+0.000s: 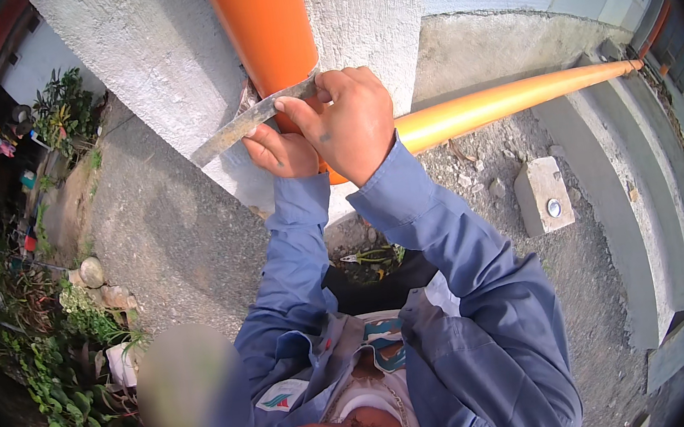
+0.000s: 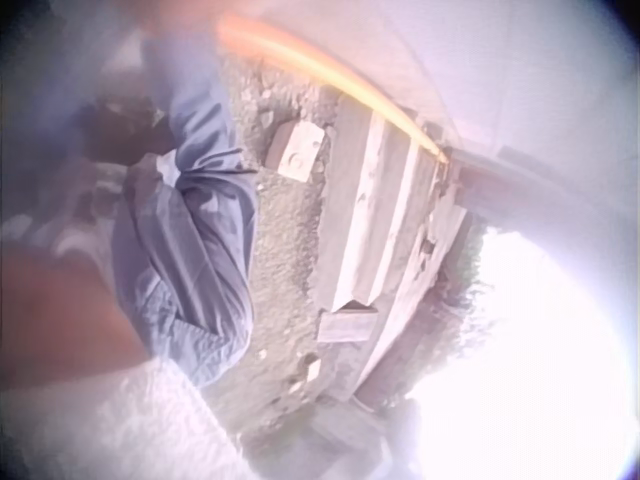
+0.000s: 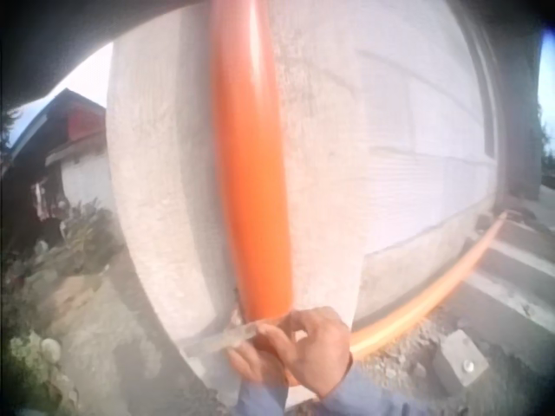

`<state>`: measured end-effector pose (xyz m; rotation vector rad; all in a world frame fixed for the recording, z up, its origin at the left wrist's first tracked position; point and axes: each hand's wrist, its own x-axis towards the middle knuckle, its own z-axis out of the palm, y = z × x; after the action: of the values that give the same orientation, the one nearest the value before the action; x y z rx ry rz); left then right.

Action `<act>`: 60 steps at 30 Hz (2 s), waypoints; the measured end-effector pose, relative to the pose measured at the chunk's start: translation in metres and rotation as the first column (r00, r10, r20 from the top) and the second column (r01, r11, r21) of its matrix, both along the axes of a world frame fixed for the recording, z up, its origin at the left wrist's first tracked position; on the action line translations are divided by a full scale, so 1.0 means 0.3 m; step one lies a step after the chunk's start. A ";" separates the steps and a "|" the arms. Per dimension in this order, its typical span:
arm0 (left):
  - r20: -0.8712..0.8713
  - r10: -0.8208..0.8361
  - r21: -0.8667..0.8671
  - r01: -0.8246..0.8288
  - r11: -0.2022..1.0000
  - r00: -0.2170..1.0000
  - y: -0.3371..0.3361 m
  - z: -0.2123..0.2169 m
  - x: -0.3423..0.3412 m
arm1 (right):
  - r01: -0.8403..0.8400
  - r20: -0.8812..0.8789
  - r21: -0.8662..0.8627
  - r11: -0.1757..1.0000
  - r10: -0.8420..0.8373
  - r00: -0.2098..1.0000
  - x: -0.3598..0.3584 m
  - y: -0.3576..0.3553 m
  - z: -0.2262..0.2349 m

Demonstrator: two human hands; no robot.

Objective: The person walks down concrete stairs and approaches an orange pipe mounted on a wall. Using pliers, the person tightens a metal clamp around the pipe to secure it to the wall.

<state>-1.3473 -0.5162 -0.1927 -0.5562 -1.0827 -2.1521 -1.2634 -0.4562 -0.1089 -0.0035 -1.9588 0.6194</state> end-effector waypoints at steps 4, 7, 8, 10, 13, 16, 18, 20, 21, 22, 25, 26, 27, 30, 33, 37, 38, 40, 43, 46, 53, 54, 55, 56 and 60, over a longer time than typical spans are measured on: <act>0.002 0.064 -0.089 -0.064 0.994 0.998 -0.007 -0.031 -0.030 | -0.070 0.048 0.034 0.997 0.069 0.996 0.008 0.017 -0.004; 0.012 0.038 -0.105 -0.037 0.994 0.999 -0.007 -0.043 -0.054 | -0.157 0.040 -0.003 0.988 0.157 0.987 0.017 0.035 -0.007; -0.004 0.053 -0.113 -0.054 0.992 0.999 -0.005 -0.044 -0.057 | -0.183 0.039 -0.022 0.983 0.184 0.982 0.020 0.040 -0.008; -0.054 0.115 -0.137 -0.122 0.983 0.992 -0.002 -0.038 -0.056 | -0.221 0.046 -0.052 0.974 0.223 0.974 0.025 0.047 -0.008; -0.123 0.215 -0.211 -0.237 0.948 0.969 -0.008 -0.019 -0.041 | -0.235 0.067 -0.080 0.969 0.241 0.968 0.025 0.049 -0.004; -0.151 0.303 -0.284 -0.335 0.899 0.941 -0.017 -0.002 -0.026 | -0.211 0.085 -0.094 0.973 0.219 0.972 0.016 0.042 0.006; -0.159 0.317 -0.275 -0.350 0.896 0.935 -0.016 0.004 -0.023 | -0.182 0.091 -0.091 0.979 0.190 0.978 0.008 0.035 0.013; -0.165 0.279 -0.223 -0.312 0.924 0.946 -0.011 0.005 -0.024 | -0.168 0.077 -0.122 0.978 0.178 0.981 0.003 0.029 0.017; -0.168 0.259 -0.202 -0.291 0.935 0.951 -0.009 0.005 -0.025 | -0.152 0.082 -0.146 0.978 0.165 0.983 0.001 0.027 0.018; -0.168 0.239 -0.187 -0.269 0.945 0.956 -0.006 0.004 -0.025 | -0.162 0.064 -0.150 0.975 0.173 0.983 -0.001 0.026 0.020; -0.170 0.226 -0.207 -0.259 0.943 0.959 -0.011 -0.001 -0.021 | -0.159 0.072 -0.178 0.971 0.174 0.982 -0.004 0.028 0.022; -0.170 0.217 -0.212 -0.251 0.945 0.961 -0.013 -0.003 -0.019 | -0.152 0.095 -0.188 0.970 0.171 0.981 -0.005 0.031 0.022; -0.170 0.208 -0.217 -0.242 0.946 0.963 -0.015 -0.004 -0.019 | -0.143 0.113 -0.202 0.969 0.168 0.979 -0.006 0.033 0.023; -0.151 0.146 -0.193 -0.174 0.966 0.978 -0.013 -0.011 -0.022 | -0.135 0.069 -0.136 0.981 0.145 0.987 -0.008 0.037 0.021; -0.115 0.097 -0.168 -0.116 0.979 0.989 -0.008 -0.023 -0.028 | -0.144 0.091 -0.190 0.971 0.164 0.982 -0.006 0.032 0.015; -0.073 0.009 -0.132 -0.019 0.991 0.997 -0.007 -0.032 -0.024 | -0.081 0.028 -0.074 0.994 0.084 0.996 -0.009 0.017 0.006; -0.072 -0.012 -0.123 0.003 0.992 0.997 -0.007 -0.030 -0.021 | -0.066 0.027 -0.069 0.995 0.068 0.997 -0.009 0.013 0.004; -0.078 -0.047 -0.104 0.039 0.994 0.996 -0.009 -0.018 -0.013 | -0.051 0.022 -0.064 0.997 0.052 0.998 -0.009 0.007 0.002; -0.080 -0.120 0.004 0.120 0.993 0.990 -0.005 0.006 0.003 | -0.039 0.006 -0.066 0.997 0.039 0.999 -0.008 0.001 0.003; -0.043 -0.095 0.020 0.096 0.995 0.995 -0.010 0.019 0.019 | -0.039 0.001 -0.100 0.994 0.039 0.999 -0.004 -0.001 0.007; 0.002 0.089 -0.117 -0.088 0.989 0.996 -0.002 0.025 0.023 | -0.075 0.110 -0.182 0.980 0.096 0.989 0.012 0.016 0.025; -0.002 0.079 -0.108 -0.079 0.991 0.997 -0.001 0.025 0.023 | -0.076 0.107 -0.164 0.983 0.095 0.990 0.013 0.018 0.025; -0.005 0.060 -0.085 -0.061 0.995 0.998 -0.001 0.026 0.024 | -0.076 0.093 -0.138 0.988 0.089 0.992 0.013 0.019 0.023; -0.010 0.043 -0.063 -0.043 0.997 0.999 -0.001 0.027 0.024 | -0.084 0.096 -0.150 0.985 0.099 0.990 0.013 0.019 0.022; 0.018 0.044 0.055 -0.045 0.997 0.999 -0.003 0.029 0.027 | -0.107 0.056 -0.155 0.982 0.116 0.992 0.010 0.017 0.015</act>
<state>-1.3391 -0.5170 -0.1840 -0.4845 -1.0324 -2.1446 -1.2604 -0.4511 -0.1043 -0.0087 -1.9801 0.8511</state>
